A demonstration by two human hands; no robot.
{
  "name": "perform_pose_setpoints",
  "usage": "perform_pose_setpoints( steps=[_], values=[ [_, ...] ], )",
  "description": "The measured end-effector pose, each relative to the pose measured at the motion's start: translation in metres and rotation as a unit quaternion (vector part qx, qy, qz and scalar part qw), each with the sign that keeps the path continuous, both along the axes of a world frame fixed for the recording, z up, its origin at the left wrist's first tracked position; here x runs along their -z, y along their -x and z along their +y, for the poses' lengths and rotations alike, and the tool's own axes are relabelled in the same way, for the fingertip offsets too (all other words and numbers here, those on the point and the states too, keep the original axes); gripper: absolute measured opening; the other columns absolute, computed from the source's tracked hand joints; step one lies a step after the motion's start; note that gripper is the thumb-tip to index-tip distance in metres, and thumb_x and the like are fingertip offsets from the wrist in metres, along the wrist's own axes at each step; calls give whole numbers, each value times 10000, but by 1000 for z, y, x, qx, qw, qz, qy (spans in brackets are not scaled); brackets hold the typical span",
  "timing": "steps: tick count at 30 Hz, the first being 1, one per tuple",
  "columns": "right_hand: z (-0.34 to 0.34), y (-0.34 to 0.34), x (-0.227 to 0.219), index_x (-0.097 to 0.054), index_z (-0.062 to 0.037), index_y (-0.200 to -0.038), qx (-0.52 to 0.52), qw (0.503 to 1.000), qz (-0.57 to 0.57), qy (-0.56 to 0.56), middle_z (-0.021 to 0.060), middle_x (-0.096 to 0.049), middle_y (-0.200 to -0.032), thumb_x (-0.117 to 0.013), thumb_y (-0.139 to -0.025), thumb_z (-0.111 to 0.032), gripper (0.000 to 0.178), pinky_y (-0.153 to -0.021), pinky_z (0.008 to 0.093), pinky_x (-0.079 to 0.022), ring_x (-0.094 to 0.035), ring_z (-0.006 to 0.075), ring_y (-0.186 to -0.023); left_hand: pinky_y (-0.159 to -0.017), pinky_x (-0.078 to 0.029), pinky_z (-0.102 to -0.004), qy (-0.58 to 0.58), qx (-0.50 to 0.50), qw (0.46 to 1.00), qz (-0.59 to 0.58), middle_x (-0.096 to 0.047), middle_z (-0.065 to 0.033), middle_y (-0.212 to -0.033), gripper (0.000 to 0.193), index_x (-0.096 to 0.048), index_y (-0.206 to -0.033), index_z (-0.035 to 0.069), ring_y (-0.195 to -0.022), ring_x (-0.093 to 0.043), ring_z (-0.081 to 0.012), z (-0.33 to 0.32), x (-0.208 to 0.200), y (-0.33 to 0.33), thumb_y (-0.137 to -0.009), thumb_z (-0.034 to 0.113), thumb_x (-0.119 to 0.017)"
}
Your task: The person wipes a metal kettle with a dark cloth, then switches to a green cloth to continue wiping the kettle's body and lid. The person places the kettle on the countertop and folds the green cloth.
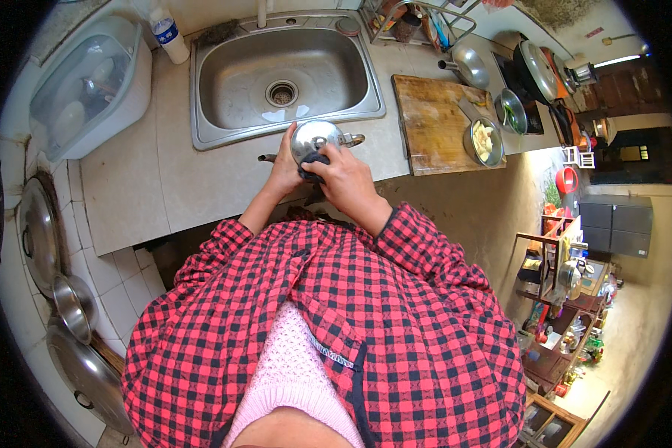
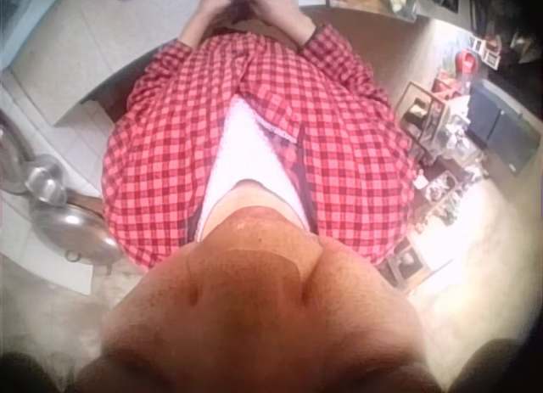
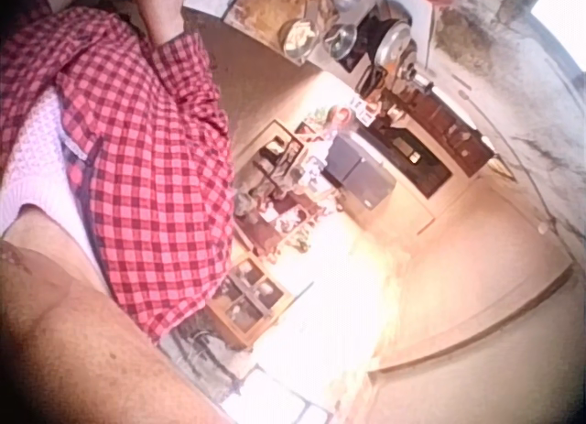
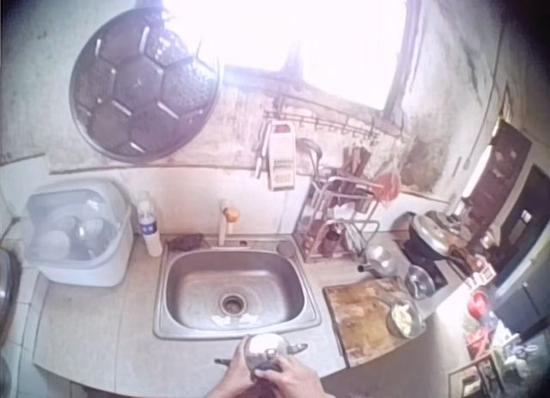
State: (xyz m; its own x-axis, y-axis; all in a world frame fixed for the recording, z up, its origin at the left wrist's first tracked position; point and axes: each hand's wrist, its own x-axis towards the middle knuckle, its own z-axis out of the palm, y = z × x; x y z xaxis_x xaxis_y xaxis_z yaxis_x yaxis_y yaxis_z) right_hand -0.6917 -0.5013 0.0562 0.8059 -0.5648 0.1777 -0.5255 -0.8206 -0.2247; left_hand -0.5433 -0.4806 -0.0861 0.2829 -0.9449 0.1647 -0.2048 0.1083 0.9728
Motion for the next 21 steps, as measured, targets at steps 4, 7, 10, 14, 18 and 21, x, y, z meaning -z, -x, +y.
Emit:
perform_pose_setpoints(
  steps=[4,7,10,14,18,21],
  values=[
    [-1,18,-13,-731,-231,-1003,27,998,30,-54,42,-600,-1012,-709,-705,-70,339,-752,370,-540,-618,255,-961,-1111,-321,-376,11,30,999,16,-353,-197,-1450,1375,-96,-1508,27,-1329,-398,-305,-1,-2,-5,-466,298,-950],
    [-17,26,-27,-743,-217,-942,50,993,61,-85,36,-612,-980,-690,-715,-87,268,-743,388,-536,-629,252,-937,-1136,-274,-379,-35,70,995,61,-284,-208,-1494,1429,-49,-1518,25,-1374,-329,-312,2,-14,-12,-451,312,-955],
    [-36,16,-33,-736,-212,-972,125,991,20,-49,44,-605,-973,-709,-701,-111,290,-729,384,-530,-628,260,-926,-1149,-246,-383,-37,14,999,9,-243,-212,-1519,1445,-29,-1522,23,-1402,-277,-312,3,-33,-9,-449,307,-954],
    [-51,-22,-14,-733,-200,-974,32,998,-43,26,52,-600,-964,-687,-700,-86,300,-736,384,-528,-617,271,-897,-1136,-292,-401,21,-31,989,-140,-284,-215,-1498,1385,-65,-1520,30,-1383,-313,-349,-4,-53,3,-471,302,-928],
    [-55,-23,2,-737,-224,-963,56,998,-34,-6,52,-588,-931,-671,-716,-83,292,-738,391,-529,-618,272,-893,-1076,-375,-416,-28,-36,992,-116,-465,-206,-1364,1341,-101,-1505,2,-1279,-439,-353,-5,-56,3,-490,337,-912],
    [-58,-7,-4,-740,-241,-959,85,996,3,-39,55,-586,-920,-661,-734,-102,276,-728,402,-529,-623,280,-889,-1062,-381,-421,-2,-25,991,-131,-490,-174,-1349,1306,-140,-1494,-4,-1238,-469,-355,-6,-54,1,-494,340,-908]
  ],
)
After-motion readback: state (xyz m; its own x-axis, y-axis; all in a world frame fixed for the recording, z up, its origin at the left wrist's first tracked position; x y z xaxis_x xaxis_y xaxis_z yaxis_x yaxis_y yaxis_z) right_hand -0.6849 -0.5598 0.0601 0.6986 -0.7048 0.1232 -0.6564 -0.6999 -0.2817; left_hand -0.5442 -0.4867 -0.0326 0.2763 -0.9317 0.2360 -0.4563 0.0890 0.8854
